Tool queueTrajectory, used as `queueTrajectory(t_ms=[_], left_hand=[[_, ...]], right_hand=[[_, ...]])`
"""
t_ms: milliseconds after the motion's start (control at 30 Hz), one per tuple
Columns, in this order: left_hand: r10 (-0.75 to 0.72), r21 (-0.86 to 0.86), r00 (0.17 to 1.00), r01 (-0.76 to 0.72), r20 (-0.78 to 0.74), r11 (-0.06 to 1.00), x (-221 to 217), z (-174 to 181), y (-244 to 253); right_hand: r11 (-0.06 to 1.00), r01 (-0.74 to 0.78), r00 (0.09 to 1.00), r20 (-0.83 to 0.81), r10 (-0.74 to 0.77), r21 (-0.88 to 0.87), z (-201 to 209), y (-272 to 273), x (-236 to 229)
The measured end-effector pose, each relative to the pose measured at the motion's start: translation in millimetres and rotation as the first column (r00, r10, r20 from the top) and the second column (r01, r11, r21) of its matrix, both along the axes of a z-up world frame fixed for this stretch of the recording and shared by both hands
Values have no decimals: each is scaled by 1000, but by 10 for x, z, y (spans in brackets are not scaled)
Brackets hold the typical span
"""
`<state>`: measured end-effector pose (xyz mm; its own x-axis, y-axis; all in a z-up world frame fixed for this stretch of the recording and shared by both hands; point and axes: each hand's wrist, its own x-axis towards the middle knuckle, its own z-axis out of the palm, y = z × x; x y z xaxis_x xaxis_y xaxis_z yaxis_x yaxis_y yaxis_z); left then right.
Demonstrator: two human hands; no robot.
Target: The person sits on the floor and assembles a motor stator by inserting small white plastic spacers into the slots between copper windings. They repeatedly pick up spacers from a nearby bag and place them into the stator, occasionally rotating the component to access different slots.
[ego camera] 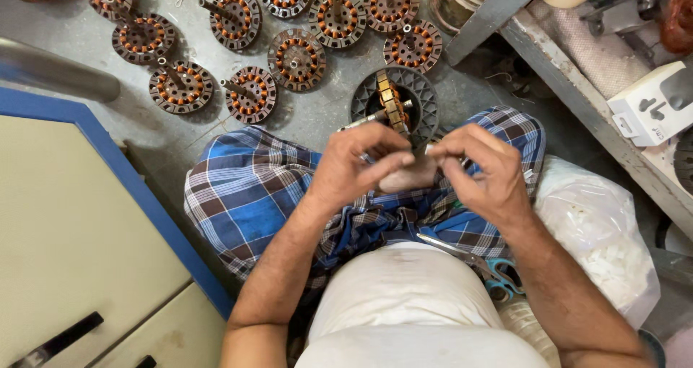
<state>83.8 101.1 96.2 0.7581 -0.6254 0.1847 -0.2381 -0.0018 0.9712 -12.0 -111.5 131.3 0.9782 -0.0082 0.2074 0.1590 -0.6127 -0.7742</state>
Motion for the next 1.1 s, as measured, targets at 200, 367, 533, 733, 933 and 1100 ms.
queueTrajectory(t_ms=[200, 367, 533, 733, 933, 1100], left_hand=[[72, -18, 979, -70, 193, 997, 387, -260, 83], [-44, -14, 989, 46, 145, 999, 426, -423, -8], [-21, -47, 1000, 20, -19, 999, 416, -477, -25], [21, -71, 999, -23, -31, 997, 437, -504, -62], [2, -91, 1000, -4, -18, 996, 457, -526, -62], [-81, -105, 996, 77, -32, 991, 503, -515, 25]], right_hand=[[992, 124, 992, -18, -123, 33, -231, 91, 341], [990, 130, 991, -38, -128, 56, -361, 112, 464], [987, 147, 989, -21, -146, 60, -426, 138, 476], [985, 173, 977, 134, -169, -24, -482, 203, 480], [982, 172, 984, 31, -175, 76, -511, 137, 489], [958, 149, 989, -46, -142, 247, -440, 58, 445]])
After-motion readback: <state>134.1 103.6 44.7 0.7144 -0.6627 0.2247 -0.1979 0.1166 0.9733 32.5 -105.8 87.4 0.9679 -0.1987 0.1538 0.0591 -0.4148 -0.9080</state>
